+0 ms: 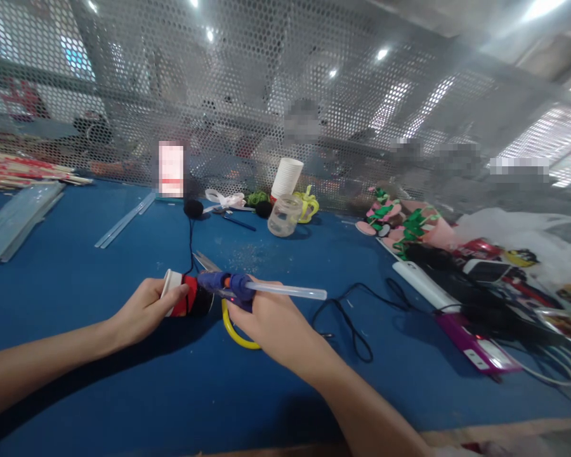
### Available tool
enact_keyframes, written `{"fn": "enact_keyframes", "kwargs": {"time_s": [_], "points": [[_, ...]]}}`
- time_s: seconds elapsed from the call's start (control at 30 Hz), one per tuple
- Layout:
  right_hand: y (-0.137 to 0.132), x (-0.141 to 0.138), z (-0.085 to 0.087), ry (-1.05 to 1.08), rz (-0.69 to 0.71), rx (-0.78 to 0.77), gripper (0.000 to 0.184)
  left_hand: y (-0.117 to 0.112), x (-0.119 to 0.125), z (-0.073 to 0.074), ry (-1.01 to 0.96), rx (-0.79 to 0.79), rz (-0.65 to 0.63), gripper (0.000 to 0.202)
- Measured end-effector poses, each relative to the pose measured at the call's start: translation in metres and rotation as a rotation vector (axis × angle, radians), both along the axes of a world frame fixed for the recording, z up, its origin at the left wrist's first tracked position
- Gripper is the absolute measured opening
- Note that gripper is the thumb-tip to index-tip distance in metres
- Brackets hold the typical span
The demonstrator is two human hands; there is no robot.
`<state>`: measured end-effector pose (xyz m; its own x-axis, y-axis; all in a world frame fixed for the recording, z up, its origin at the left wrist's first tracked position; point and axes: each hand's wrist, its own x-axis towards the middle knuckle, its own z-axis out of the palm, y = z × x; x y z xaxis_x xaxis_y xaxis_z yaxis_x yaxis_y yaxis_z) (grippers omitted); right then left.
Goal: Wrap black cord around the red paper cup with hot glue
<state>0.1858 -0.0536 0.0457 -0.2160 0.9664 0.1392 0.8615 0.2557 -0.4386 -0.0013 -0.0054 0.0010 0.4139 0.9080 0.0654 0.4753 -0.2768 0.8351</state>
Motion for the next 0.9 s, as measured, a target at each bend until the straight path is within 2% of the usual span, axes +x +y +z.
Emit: {"fn": "enact_keyframes", "kwargs": {"time_s": [0.33, 0.7, 0.9], "points": [[0.000, 0.001, 0.001, 0.068, -0.019, -0.050, 0.017, -0.003, 0.000, 0.001, 0.069, 0.140, -0.053, 0.032], [-0.005, 0.001, 0.003, 0.041, -0.007, -0.043, 0.017, -0.002, 0.001, 0.003, 0.065, 0.101, -0.044, 0.032], [-0.011, 0.002, 0.001, 0.097, 0.034, 0.002, 0.018, 0.002, 0.002, 0.003, -0.021, -0.055, -0.005, 0.035]]}}
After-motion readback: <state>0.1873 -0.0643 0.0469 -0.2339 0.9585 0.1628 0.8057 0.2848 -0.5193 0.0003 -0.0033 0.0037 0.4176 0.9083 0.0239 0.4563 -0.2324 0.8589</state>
